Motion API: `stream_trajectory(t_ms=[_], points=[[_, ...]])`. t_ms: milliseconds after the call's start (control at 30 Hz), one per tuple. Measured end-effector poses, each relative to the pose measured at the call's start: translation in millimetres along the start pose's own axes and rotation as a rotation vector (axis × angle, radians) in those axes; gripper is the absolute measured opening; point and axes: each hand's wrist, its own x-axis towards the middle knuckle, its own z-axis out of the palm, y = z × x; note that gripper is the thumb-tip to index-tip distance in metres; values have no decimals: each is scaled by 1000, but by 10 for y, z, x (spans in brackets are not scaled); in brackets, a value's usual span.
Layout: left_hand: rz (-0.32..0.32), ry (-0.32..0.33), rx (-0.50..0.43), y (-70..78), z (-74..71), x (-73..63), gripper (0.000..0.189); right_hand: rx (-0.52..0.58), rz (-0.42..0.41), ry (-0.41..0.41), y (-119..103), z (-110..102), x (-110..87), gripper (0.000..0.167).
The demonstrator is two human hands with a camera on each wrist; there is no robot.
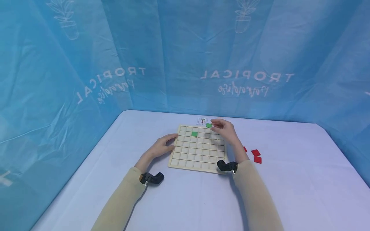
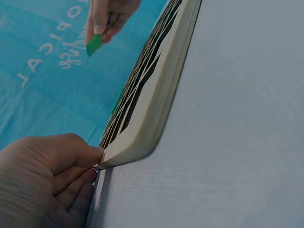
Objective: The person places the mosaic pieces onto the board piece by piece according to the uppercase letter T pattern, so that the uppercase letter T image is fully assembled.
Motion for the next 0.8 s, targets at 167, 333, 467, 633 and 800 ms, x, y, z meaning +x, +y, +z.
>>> stream_trajectory(t_ms=[167, 333, 467, 633, 800], points=[[8, -9, -1, 16, 30, 7, 56, 34, -14, -29, -8, 158, 19, 39], [14, -10, 13, 36, 51, 21, 56, -15, -24, -31, 60, 236, 20, 39], [20, -12, 20, 51, 69, 29, 56, -52, -2, -36, 166, 280, -12, 39], [15, -19, 20, 55, 78, 36, 56, -88, 15, -16, 271, 332, -36, 35], [14, -15, 26, 52, 70, 28, 57, -168, -40, -2, 279, 377, -52, 33]])
